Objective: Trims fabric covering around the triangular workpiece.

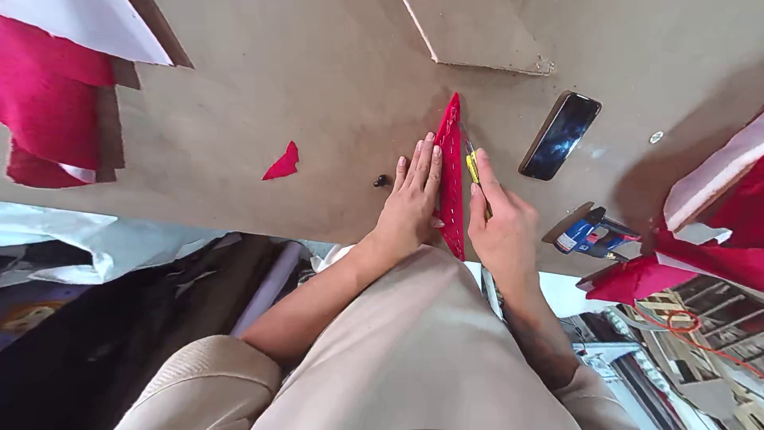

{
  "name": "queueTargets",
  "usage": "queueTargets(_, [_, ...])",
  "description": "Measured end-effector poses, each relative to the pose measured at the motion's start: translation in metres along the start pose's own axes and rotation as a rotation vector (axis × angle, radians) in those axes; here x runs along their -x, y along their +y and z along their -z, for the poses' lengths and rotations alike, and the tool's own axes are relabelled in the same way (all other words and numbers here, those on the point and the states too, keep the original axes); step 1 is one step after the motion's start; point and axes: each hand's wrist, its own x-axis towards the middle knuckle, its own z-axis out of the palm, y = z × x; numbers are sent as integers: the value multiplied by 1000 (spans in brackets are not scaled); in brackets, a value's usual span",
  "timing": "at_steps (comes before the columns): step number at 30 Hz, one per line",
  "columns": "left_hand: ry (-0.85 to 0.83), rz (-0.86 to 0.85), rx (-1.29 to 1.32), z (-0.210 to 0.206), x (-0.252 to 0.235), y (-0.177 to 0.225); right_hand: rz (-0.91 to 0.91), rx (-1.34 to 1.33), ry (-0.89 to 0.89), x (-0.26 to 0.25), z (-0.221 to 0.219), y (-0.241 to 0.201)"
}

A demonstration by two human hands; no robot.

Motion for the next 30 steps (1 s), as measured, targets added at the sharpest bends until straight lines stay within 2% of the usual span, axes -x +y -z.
queueTargets(8, [109,30,-59,-17,2,7,-49,143,-122,2,-3,-14])
queueTargets(18, [142,28,-35,-18,2,7,1,165,-68,20,-15,-2])
queueTargets(30, [117,48,-70,-20,1,8,17,137,-83,52,-18,14])
